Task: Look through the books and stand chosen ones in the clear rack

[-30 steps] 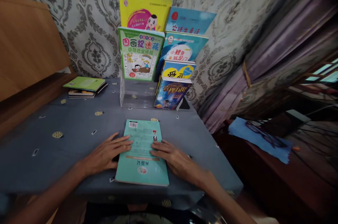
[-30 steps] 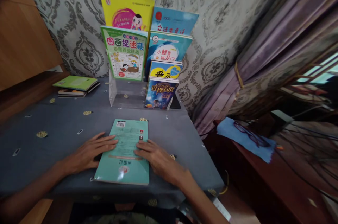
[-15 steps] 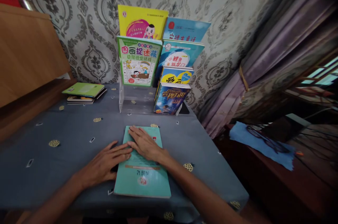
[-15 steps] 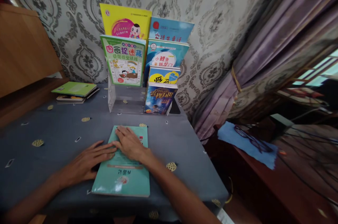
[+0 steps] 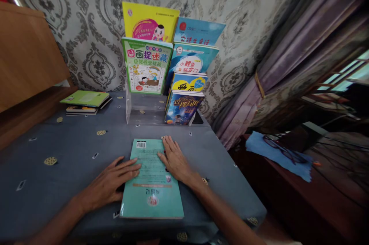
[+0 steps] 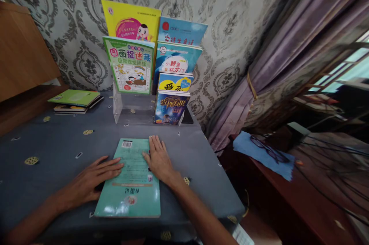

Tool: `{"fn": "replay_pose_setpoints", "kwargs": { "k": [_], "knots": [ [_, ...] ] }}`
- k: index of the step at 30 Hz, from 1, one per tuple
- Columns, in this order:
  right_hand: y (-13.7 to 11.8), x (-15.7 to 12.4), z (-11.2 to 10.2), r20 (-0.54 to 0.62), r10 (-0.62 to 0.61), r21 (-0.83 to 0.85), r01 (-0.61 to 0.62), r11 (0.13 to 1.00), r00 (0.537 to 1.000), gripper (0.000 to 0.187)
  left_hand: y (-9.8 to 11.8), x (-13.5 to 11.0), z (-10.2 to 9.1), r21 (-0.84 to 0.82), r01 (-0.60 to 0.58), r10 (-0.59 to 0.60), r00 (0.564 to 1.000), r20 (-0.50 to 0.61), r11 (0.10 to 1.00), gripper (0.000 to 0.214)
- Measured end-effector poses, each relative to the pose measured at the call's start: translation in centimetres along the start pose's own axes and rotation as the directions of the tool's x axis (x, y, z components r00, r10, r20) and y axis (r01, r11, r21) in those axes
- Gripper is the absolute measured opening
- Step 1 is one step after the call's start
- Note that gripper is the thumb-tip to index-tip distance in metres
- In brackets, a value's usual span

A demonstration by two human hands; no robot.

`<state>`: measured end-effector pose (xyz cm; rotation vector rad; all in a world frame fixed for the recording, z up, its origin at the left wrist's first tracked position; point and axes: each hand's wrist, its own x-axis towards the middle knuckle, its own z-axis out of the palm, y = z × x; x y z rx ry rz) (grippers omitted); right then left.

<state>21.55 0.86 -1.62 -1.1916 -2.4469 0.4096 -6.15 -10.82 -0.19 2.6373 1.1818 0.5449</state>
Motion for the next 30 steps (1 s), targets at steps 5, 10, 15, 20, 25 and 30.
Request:
{"fn": "replay_pose_setpoints", "kwargs": {
  "k": [5, 10, 15, 20, 25, 30],
  "knots": [
    [-1.1, -1.9, -0.3, 0.036, -0.009, -0.019, 0.01, 1.0, 0.999, 0.073, 0.0, 0.0, -0.2, -0.033, 0.005, -0.004, 1.0, 0.008, 0.999, 0.058],
    [-2.6, -4.8, -0.6, 0.059, -0.048, -0.029, 0.05, 0.998, 0.997, 0.074, 0.1, 0.0, -0.5, -0.104, 0.04, -0.035, 0.998, 0.043, 0.994, 0.055],
    [-4.2, -7.1, -1.1, 0.085, -0.108, -0.03, 0.111, 0.993, 0.991, 0.074, 0.0, 0.0, -0.5, -0.179, 0.078, -0.073, 0.997, 0.04, 0.981, 0.055],
    [-5.5, -9.3, -1.7, 0.11, -0.173, -0.052, 0.179, 0.982, 0.979, 0.072, -0.1, -0.3, -0.3, -0.128, 0.061, -0.055, 0.997, 0.05, 0.99, 0.057],
    [-5.8, -12.1, -1.9, 0.118, -0.29, -0.117, 0.303, 0.946, 0.95, 0.091, 0.0, -0.3, -0.5, -0.035, 0.024, -0.022, 0.998, 0.058, 0.999, 0.056],
    [-5.5, -12.8, -2.1, 0.088, -0.32, -0.109, 0.329, 0.938, 0.943, 0.085, 0.2, -0.1, -0.6, -0.008, -0.002, 0.002, 1.0, 0.01, 1.0, 0.053]
  ]
}}
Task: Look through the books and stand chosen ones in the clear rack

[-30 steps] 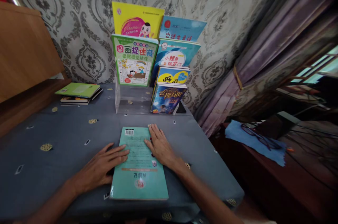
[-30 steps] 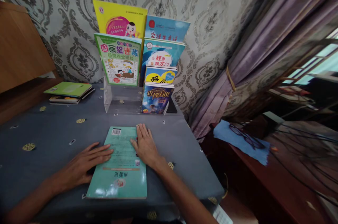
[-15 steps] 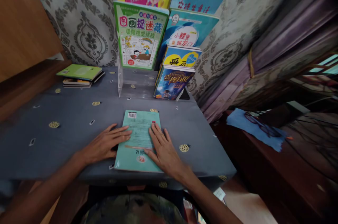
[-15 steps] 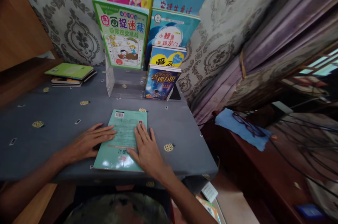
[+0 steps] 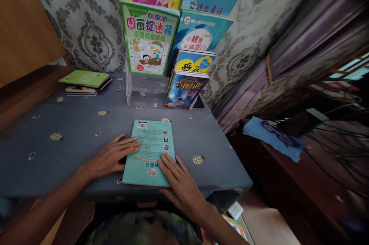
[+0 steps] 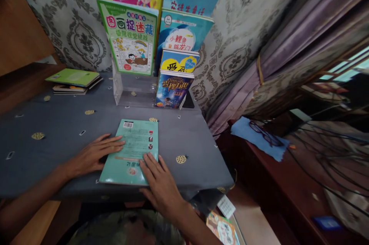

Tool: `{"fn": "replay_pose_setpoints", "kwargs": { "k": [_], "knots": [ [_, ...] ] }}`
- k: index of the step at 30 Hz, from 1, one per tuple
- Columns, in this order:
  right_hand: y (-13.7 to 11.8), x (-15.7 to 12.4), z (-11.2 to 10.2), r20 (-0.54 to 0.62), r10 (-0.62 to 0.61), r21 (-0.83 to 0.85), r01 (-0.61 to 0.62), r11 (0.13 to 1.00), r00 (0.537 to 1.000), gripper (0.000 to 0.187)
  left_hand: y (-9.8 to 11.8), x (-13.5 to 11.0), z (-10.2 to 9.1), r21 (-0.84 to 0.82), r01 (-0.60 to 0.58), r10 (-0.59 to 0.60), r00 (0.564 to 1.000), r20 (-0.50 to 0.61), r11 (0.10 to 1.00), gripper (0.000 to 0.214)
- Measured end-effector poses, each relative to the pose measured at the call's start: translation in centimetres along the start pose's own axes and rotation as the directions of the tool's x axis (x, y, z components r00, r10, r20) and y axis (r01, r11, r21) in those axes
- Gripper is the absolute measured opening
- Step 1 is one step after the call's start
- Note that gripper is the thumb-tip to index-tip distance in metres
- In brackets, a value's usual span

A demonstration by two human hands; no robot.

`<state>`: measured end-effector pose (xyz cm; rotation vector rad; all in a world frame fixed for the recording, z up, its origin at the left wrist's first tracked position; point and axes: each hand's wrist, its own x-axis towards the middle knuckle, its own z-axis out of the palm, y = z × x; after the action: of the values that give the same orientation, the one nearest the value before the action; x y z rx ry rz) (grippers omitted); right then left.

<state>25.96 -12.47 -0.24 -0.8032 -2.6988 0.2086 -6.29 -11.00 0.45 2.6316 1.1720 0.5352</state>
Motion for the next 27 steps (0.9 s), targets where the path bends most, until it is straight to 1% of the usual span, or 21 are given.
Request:
{"fn": "replay_pose_setpoints", "kwargs": {
  "k": [3, 6, 9, 11, 13, 15, 18, 20, 21, 22, 23, 25, 27],
  "knots": [
    [0.3, 0.1, -0.3, -0.027, -0.003, 0.036, 0.004, 0.999, 1.0, 0.083, 0.2, 0.2, -0.1, -0.005, 0.004, -0.004, 0.999, -0.034, 1.0, 0.052],
    [0.9, 0.0, -1.0, -0.07, -0.028, 0.095, 0.034, 0.995, 0.997, 0.075, 0.4, 0.7, -0.5, -0.026, 0.005, -0.007, 0.997, -0.078, 1.0, 0.048],
    [1.9, 0.0, -1.7, -0.129, -0.052, 0.208, 0.078, 0.975, 0.99, 0.067, 0.5, 1.5, -1.1, -0.073, 0.019, -0.029, 0.99, -0.137, 0.997, 0.039],
    [2.6, 0.2, -2.1, -0.203, -0.037, 0.32, 0.102, 0.942, 0.979, 0.062, 0.5, 2.4, -1.6, -0.125, 0.038, -0.061, 0.981, -0.187, 0.991, 0.033],
    [3.4, 0.6, -2.5, -0.281, 0.024, 0.439, 0.106, 0.892, 0.959, 0.056, 0.6, 3.5, -2.3, -0.197, 0.05, -0.098, 0.966, -0.241, 0.979, 0.028],
    [4.1, 1.4, -2.7, -0.335, 0.125, 0.542, 0.083, 0.836, 0.934, 0.048, 0.7, 4.7, -3.1, -0.287, 0.064, -0.148, 0.948, -0.281, 0.956, 0.027],
    [5.3, 3.5, -2.6, -0.358, 0.292, 0.664, 0.021, 0.748, 0.887, 0.036, 0.7, 6.5, -3.9, -0.43, 0.113, -0.264, 0.913, -0.31, 0.896, 0.04],
    [6.2, 5.4, -2.1, -0.346, 0.391, 0.728, -0.019, 0.685, 0.853, 0.033, 0.2, 7.6, -3.7, -0.504, 0.145, -0.348, 0.876, -0.335, 0.851, 0.05],
    [6.7, 6.5, -1.8, -0.348, 0.423, 0.749, -0.023, 0.662, 0.837, 0.033, -0.2, 8.0, -3.4, -0.536, 0.156, -0.391, 0.848, -0.358, 0.83, 0.054],
    [7.2, 7.5, -1.3, -0.359, 0.451, 0.766, -0.019, 0.643, 0.817, 0.033, -0.7, 8.4, -3.0, -0.567, 0.16, -0.432, 0.816, -0.384, 0.808, 0.058],
    [7.7, 8.6, -0.9, -0.373, 0.48, 0.775, -0.017, 0.631, 0.794, 0.033, -1.2, 8.7, -2.4, -0.601, 0.163, -0.478, 0.776, -0.412, 0.783, 0.061],
    [8.5, 10.7, -0.2, -0.414, 0.518, 0.778, -0.004, 0.628, 0.749, 0.035, -2.4, 9.3, -1.3, -0.679, 0.16, -0.569, 0.697, -0.437, 0.717, 0.067],
    [9.2, 12.5, 0.2, -0.434, 0.517, 0.787, 0.032, 0.616, 0.738, 0.038, -3.4, 9.8, -0.4, -0.756, 0.174, -0.661, 0.63, -0.407, 0.631, 0.071]
  ]
}}
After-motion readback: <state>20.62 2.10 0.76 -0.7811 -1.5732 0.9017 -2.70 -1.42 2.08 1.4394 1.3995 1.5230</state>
